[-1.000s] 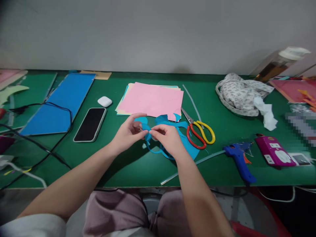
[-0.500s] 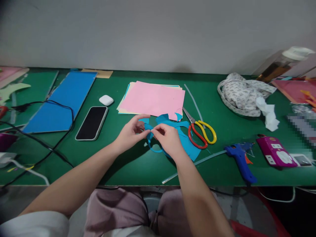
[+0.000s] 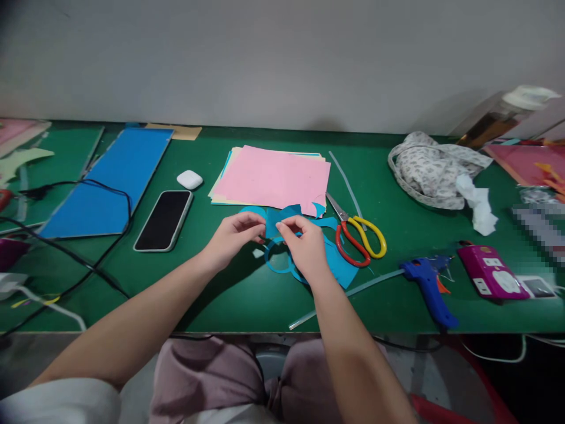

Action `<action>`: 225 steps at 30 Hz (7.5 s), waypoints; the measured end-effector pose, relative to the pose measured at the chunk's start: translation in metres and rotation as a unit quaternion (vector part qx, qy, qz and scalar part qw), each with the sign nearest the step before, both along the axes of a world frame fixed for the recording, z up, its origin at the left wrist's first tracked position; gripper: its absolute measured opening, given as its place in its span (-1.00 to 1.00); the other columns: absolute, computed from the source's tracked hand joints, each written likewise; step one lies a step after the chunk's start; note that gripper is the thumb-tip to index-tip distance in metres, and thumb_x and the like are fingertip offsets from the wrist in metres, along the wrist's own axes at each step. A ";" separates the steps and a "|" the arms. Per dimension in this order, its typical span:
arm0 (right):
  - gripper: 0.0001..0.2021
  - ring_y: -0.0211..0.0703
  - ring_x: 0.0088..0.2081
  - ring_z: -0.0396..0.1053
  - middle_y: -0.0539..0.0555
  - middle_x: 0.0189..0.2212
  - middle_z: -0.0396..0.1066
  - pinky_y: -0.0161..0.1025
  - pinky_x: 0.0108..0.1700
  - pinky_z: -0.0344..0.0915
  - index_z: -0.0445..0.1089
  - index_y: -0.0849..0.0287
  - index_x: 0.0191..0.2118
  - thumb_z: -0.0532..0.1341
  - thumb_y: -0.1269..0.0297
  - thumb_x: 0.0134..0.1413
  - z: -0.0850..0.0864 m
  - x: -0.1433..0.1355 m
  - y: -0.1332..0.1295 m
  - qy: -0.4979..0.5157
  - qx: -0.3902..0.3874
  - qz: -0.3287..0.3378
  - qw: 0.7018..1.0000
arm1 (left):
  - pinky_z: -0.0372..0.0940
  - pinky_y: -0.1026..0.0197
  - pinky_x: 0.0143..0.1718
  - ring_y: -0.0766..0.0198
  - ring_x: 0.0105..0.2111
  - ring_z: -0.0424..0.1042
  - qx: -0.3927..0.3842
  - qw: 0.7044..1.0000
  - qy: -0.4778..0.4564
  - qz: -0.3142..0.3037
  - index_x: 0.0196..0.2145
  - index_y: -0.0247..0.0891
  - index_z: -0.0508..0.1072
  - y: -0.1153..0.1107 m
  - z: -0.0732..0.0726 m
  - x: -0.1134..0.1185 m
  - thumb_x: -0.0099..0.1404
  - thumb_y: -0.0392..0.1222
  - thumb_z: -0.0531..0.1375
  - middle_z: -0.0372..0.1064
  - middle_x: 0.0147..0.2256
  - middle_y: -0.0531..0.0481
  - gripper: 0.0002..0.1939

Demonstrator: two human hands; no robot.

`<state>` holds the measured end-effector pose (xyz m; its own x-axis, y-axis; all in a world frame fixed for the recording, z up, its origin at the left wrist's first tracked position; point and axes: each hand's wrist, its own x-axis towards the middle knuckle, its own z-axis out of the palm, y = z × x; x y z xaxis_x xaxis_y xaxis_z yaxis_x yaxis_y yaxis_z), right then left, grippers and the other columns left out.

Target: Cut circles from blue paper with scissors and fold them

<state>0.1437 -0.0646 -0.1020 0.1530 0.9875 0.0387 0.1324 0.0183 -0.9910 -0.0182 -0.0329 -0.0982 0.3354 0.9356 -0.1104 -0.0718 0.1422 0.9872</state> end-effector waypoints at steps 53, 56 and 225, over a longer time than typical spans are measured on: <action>-0.81 -0.25 -0.53 0.31 -0.03 -0.56 0.37 -0.27 -0.42 0.26 0.36 0.15 -0.48 0.24 0.16 0.02 0.003 -0.008 -0.004 -0.065 0.007 -0.001 0.998 | 0.27 0.34 -0.48 0.41 -0.49 0.34 -0.058 0.998 0.013 -0.002 -0.46 -0.28 0.36 0.002 0.002 -0.003 0.01 -0.23 0.25 0.29 -0.51 0.12 -0.87; -0.82 -0.22 -0.50 0.32 -0.01 -0.55 0.38 -0.26 -0.41 0.27 0.35 0.14 -0.49 0.23 0.18 0.03 0.003 -0.009 -0.004 -0.085 0.018 0.002 0.996 | 0.26 0.34 -0.49 0.42 -0.50 0.33 -0.050 0.999 0.018 0.004 -0.47 -0.28 0.36 0.002 0.002 -0.002 -0.01 -0.24 0.24 0.29 -0.52 0.12 -0.87; -0.94 -0.27 -0.48 0.39 -0.02 -0.45 0.46 -0.31 -0.42 0.37 0.45 0.12 -0.37 0.24 0.30 0.03 -0.001 -0.004 -0.005 -0.064 0.120 0.000 0.991 | 0.46 0.33 -0.22 0.28 -0.30 0.57 0.266 0.955 0.112 0.068 -0.22 -0.21 0.60 -0.009 -0.004 -0.006 0.17 -0.19 0.30 0.59 -0.27 0.02 -0.80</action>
<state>0.1394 -0.0696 -0.1033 0.1314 0.9475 0.2916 0.2570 0.2515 -0.9331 -0.0243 -0.0415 -0.1017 0.2314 0.9120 0.3386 0.1672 -0.3802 0.9097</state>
